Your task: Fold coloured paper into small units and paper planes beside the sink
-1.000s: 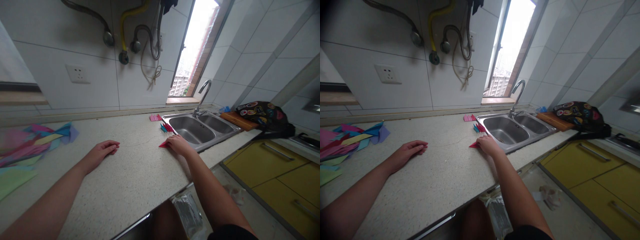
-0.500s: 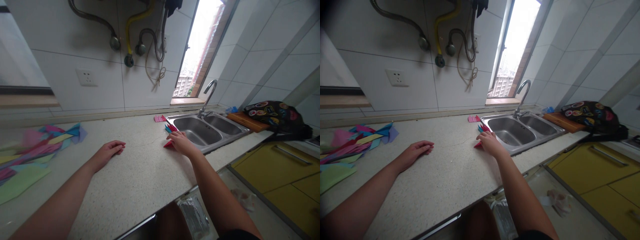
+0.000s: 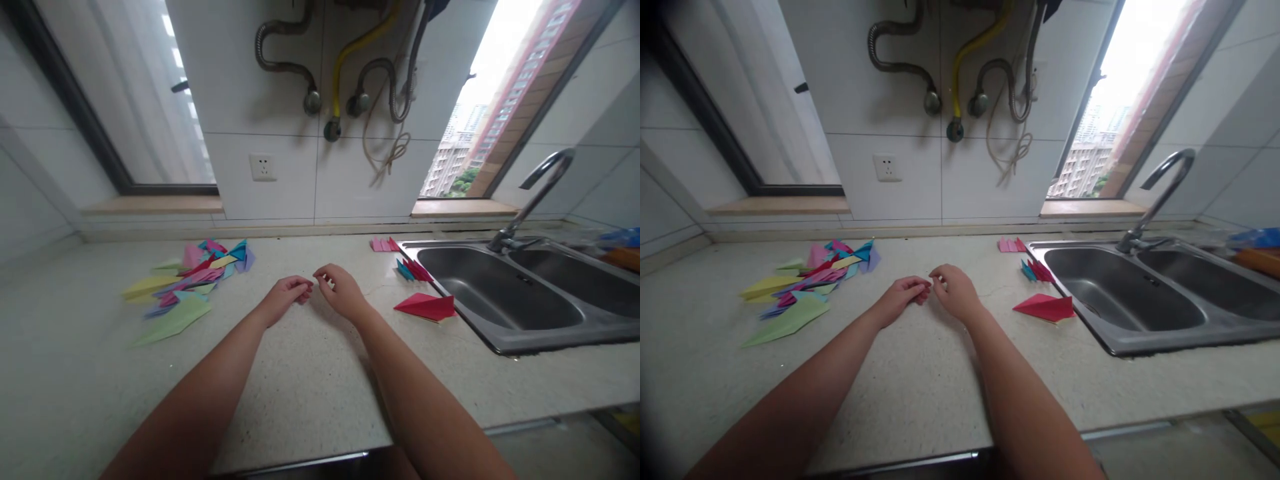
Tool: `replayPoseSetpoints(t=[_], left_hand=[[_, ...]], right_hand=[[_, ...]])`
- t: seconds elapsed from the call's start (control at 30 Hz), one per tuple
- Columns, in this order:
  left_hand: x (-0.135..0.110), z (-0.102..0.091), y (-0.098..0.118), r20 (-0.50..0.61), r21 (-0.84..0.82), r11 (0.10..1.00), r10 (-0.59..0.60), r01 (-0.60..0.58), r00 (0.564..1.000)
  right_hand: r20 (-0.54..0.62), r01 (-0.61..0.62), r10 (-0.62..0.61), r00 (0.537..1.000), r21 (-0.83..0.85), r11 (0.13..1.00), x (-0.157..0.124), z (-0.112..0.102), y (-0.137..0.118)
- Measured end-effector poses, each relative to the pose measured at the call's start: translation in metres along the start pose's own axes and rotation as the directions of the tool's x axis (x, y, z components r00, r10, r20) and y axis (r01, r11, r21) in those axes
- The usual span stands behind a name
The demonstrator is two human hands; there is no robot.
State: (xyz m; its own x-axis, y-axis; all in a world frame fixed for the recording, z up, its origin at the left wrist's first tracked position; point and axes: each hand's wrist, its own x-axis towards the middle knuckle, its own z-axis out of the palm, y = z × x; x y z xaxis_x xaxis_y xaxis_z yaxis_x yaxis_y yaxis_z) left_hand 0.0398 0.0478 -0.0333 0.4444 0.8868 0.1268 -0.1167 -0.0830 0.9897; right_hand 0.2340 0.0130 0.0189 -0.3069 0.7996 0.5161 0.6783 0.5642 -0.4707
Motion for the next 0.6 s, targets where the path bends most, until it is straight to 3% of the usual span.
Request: replayPoseSetpoints(t=[0.03, 0.13, 0.3, 0.4, 0.5, 0.6], left_hand=[[0.001, -0.001, -0.001, -0.016, -0.010, 1.000, 0.002, -0.002, 1.000], [0.002, -0.002, -0.001, -0.055, -0.023, 0.999, 0.025, -0.026, 0.998], [0.000, 0.003, -0.001, -0.101, 0.037, 0.998, 0.046, -0.043, 0.994], [-0.004, 0.006, -0.001, -0.102, 0.183, 0.980, 0.092, -0.072, 0.991], [-0.008, 0.002, 0.007, -0.047, 0.487, 0.863, 0.180, -0.135, 0.983], [-0.007, -0.020, 0.032, -0.050, 0.716, 0.691, 0.193, -0.100, 0.980]], right_hand=[[-0.033, -0.059, 0.060, 0.998, 0.022, 0.998, -0.001, 0.013, 0.009], [0.037, -0.093, 0.090, 0.995, 0.076, 0.993, -0.004, 0.038, 0.034], [0.065, -0.065, 0.057, 0.996, 0.134, 0.989, 0.001, 0.044, 0.050], [0.092, -0.046, 0.033, 0.995, 0.141, 0.989, 0.004, 0.044, 0.052], [0.110, -0.036, 0.019, 0.994, 0.159, 0.987, 0.006, 0.045, 0.054], [0.125, -0.039, 0.019, 0.992, 0.161, 0.986, 0.006, 0.044, 0.056]])
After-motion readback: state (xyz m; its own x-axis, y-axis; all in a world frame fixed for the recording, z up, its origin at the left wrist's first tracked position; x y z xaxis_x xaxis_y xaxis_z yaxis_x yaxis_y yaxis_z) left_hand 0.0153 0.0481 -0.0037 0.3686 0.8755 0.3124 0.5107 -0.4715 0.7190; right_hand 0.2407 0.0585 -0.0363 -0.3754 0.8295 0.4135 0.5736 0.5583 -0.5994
